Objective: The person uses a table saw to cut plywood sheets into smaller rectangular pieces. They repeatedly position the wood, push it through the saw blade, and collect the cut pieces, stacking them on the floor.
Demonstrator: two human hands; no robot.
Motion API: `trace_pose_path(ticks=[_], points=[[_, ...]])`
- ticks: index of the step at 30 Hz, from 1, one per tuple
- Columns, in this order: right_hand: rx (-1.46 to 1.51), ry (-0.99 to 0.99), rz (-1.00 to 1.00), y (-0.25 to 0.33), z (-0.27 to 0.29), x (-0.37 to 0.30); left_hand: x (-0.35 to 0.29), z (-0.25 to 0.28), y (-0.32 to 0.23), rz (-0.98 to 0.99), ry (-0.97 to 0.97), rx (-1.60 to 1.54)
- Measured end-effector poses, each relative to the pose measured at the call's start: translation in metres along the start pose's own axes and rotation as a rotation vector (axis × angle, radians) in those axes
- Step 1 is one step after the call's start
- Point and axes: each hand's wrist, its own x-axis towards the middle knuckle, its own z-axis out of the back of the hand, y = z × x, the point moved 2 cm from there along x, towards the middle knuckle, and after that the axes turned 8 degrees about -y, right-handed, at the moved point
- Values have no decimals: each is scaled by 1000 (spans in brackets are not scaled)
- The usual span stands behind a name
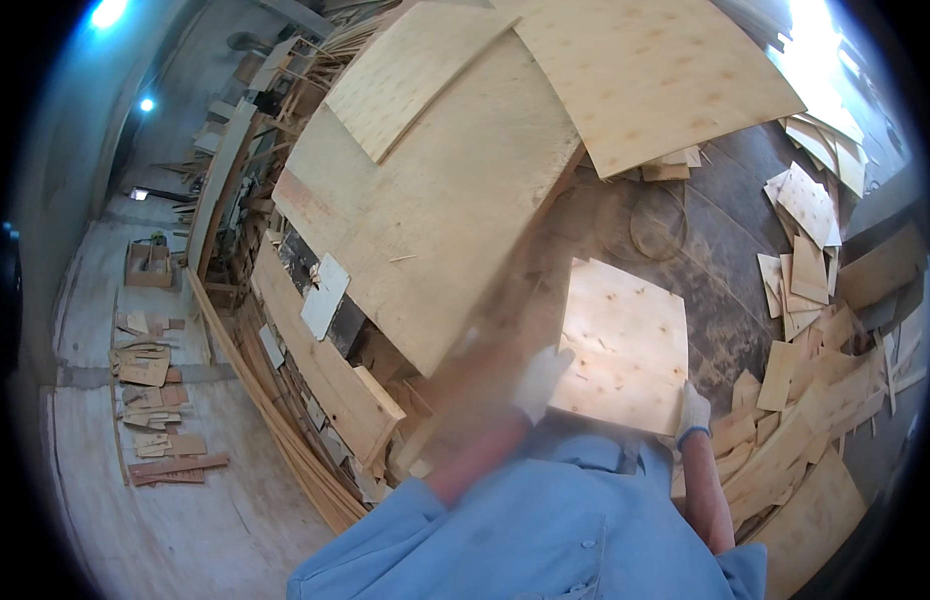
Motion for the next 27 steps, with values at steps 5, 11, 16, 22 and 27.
trace_pose_path(ticks=[5, 11, 16, 22, 27], points=[[-9, -22, -3, 0, -1, -4, -1, 2, 7, -43, -36, -7], [-76, 2, 33, -19, 8, 17, -2, 3, 5, -22, -16, -13], [-41, 5, 40, -27, 9, 22, 0, 5, 9, -2, -5, -18], [-31, -48, 21, -23, 5, 17, 7, 8, 19, -13, 14, -40], [-52, -43, 33, -25, 6, 23, 5, 11, 15, -9, -4, 29]])
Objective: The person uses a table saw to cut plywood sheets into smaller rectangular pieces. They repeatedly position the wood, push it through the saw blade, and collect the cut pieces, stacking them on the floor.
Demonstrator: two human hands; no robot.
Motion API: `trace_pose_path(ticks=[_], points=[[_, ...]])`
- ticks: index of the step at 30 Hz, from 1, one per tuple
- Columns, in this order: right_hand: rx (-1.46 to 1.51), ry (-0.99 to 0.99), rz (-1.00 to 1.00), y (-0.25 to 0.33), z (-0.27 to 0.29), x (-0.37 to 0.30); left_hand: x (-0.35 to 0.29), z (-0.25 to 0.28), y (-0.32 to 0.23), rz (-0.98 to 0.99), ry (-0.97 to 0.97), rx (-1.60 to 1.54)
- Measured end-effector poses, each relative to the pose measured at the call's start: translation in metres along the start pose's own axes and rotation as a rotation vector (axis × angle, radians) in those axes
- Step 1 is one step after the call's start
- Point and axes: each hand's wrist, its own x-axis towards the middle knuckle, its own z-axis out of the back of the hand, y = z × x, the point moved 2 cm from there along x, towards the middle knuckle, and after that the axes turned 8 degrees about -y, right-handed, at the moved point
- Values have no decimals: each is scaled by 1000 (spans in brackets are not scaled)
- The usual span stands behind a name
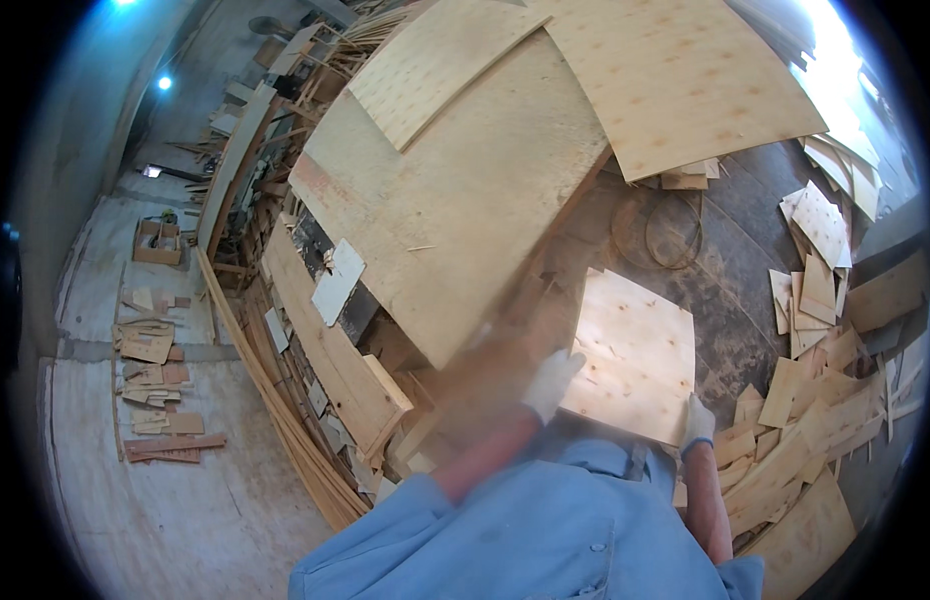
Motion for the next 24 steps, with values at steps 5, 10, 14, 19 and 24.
trace_pose_path(ticks=[5, 10, 14, 19, 24], points=[[12, 1, -15, -4, -3, 5, 4, 4, 8, -14, -16, 49], [-31, 85, -16, -12, 2, 20, 1, 4, 6, -3, -12, -52], [-53, 79, -3, -2, -1, 5, 3, 6, 9, 15, 11, -35], [-58, 73, -12, 4, -3, -7, 9, 6, 21, 16, 1, -99], [-33, 88, -15, -4, -4, 7, 9, 7, 20, -7, 8, -113]])
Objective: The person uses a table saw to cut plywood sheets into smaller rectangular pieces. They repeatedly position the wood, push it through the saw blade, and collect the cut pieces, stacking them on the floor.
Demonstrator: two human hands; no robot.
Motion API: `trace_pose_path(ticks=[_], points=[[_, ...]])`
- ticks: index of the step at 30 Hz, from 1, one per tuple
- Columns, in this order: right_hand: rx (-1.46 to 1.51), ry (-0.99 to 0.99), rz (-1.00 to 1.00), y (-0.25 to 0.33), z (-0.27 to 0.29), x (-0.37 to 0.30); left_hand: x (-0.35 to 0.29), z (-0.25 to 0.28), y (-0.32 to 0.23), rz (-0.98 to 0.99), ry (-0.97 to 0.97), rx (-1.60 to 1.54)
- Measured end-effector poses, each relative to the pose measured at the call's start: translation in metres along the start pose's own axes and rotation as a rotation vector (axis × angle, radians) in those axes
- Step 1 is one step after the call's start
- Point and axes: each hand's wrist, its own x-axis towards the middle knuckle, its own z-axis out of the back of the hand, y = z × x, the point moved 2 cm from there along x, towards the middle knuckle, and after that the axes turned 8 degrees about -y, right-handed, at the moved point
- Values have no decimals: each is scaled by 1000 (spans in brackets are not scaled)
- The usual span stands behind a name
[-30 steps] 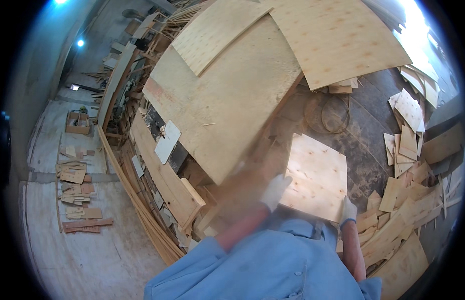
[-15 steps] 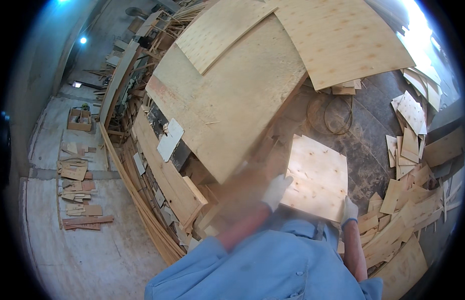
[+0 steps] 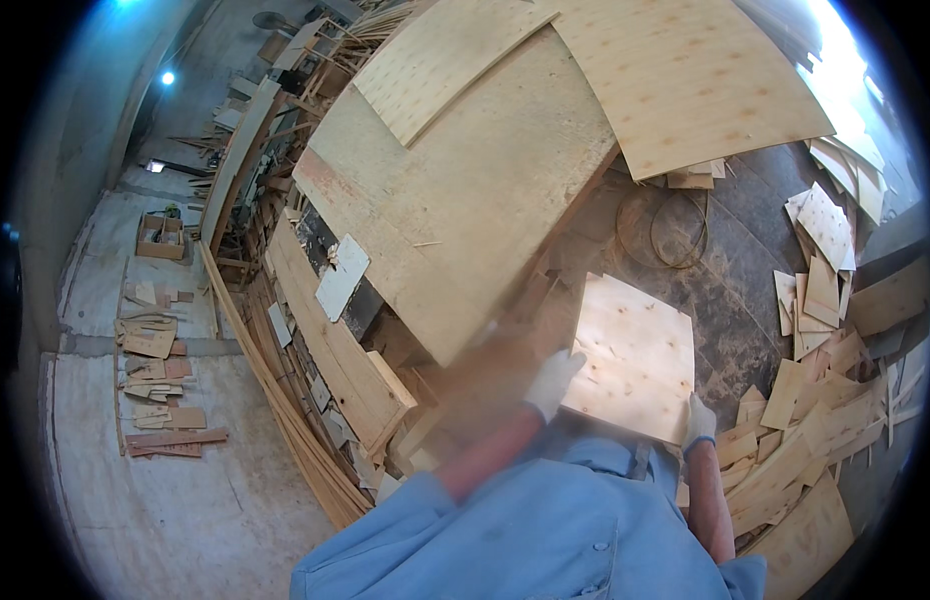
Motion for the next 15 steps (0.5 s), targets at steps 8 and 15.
trace_pose_path(ticks=[8, 15], points=[[-74, -1, -5, -8, 4, 24, 16, 1, 19, 30, -3, 5], [-34, 14, -42, 2, 2, 5, 5, -2, 6, 10, -48, 50]])
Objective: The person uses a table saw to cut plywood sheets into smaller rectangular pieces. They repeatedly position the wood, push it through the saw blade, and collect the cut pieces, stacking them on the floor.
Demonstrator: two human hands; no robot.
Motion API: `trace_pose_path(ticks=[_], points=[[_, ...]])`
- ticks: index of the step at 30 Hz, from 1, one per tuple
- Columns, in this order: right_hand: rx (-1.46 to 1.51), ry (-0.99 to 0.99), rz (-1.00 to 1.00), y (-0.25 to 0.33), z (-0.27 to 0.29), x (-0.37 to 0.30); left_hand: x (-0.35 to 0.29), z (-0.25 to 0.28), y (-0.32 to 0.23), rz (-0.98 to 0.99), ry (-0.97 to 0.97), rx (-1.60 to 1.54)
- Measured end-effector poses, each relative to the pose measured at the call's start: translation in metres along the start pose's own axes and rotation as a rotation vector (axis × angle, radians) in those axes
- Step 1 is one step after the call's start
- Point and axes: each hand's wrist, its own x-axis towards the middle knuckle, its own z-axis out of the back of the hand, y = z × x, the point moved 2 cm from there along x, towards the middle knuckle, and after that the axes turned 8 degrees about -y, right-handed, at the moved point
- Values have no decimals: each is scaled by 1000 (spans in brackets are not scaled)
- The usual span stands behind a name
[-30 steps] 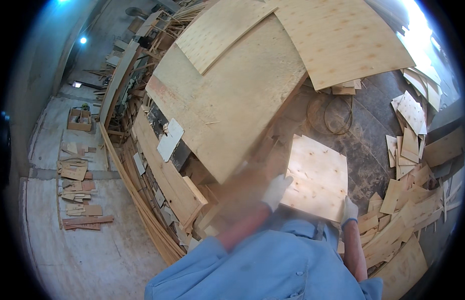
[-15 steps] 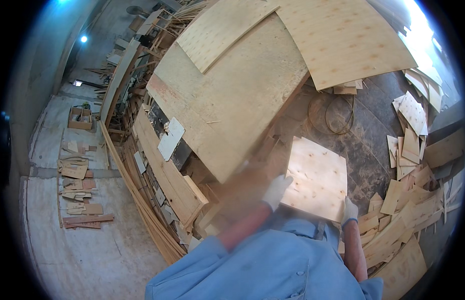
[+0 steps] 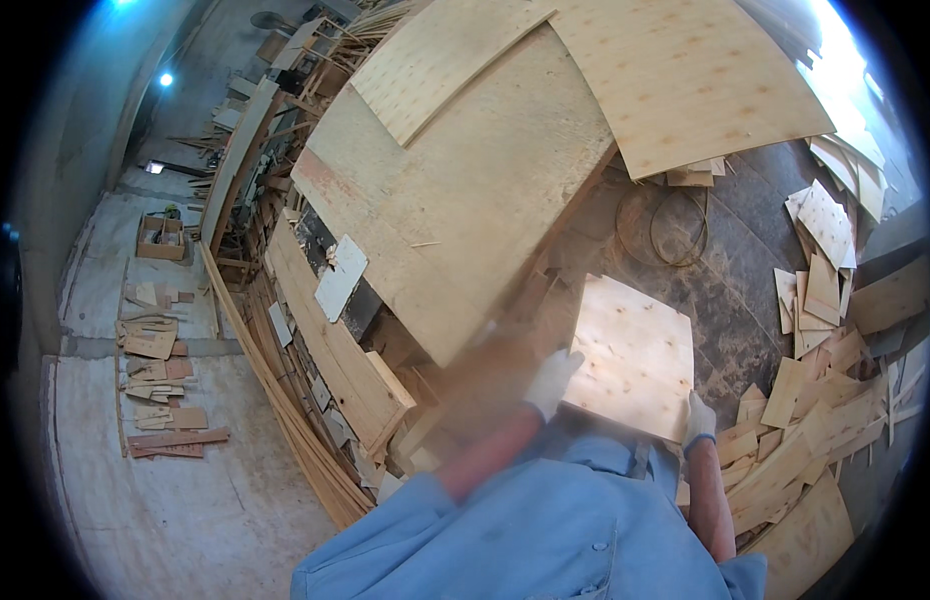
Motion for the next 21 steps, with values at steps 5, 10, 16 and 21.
trace_pose_path(ticks=[5, 10, 16, 21], points=[[4, -39, 25, -13, 0, 13, 2, -3, 8, 62, 20, -123], [-532, -110, 270, 26, 6, -24, 28, -14, 25, -22, 30, 108], [-760, -99, 364, 45, 8, -26, 26, -19, 24, 168, 13, -301], [-294, 55, 190, 12, 23, 16, 56, -19, 31, 249, 19, -158]])
